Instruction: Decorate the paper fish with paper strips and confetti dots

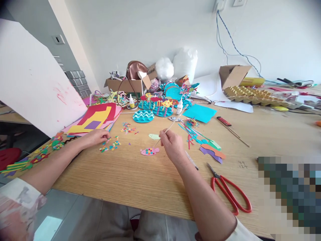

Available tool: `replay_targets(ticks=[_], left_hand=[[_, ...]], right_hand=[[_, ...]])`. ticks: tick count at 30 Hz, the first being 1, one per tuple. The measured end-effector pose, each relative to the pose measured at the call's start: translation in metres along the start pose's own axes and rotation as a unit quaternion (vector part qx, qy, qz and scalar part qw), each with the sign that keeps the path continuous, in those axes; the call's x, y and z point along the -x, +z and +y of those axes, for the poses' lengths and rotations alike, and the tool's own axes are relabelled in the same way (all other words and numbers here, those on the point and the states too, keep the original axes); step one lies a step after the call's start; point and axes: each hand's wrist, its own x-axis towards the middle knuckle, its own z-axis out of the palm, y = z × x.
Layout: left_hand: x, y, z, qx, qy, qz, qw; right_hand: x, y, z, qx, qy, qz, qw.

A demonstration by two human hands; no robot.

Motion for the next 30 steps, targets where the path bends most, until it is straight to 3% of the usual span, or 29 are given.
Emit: replay_targets(ticks=[8, 21, 30], left_hand=[[-0.011, 0.001, -0.013, 0.015, 0.014, -0.031, 0.999], [-0.008, 0.003, -0.013, 0.007, 0.008, -0.004, 1.000], [0.008, -0.019, -0.001, 0.042, -0.021, -0.008, 0.999]], right_hand=[[0.000, -0.001, 0.000, -0.005, 0.000, 0.000, 1.000], [0.000, -0.001, -0.002, 0.010, 0.001, 0.004, 1.000], [0.000, 0.000, 0.000, 0.013, -0.002, -0.001, 1.000]])
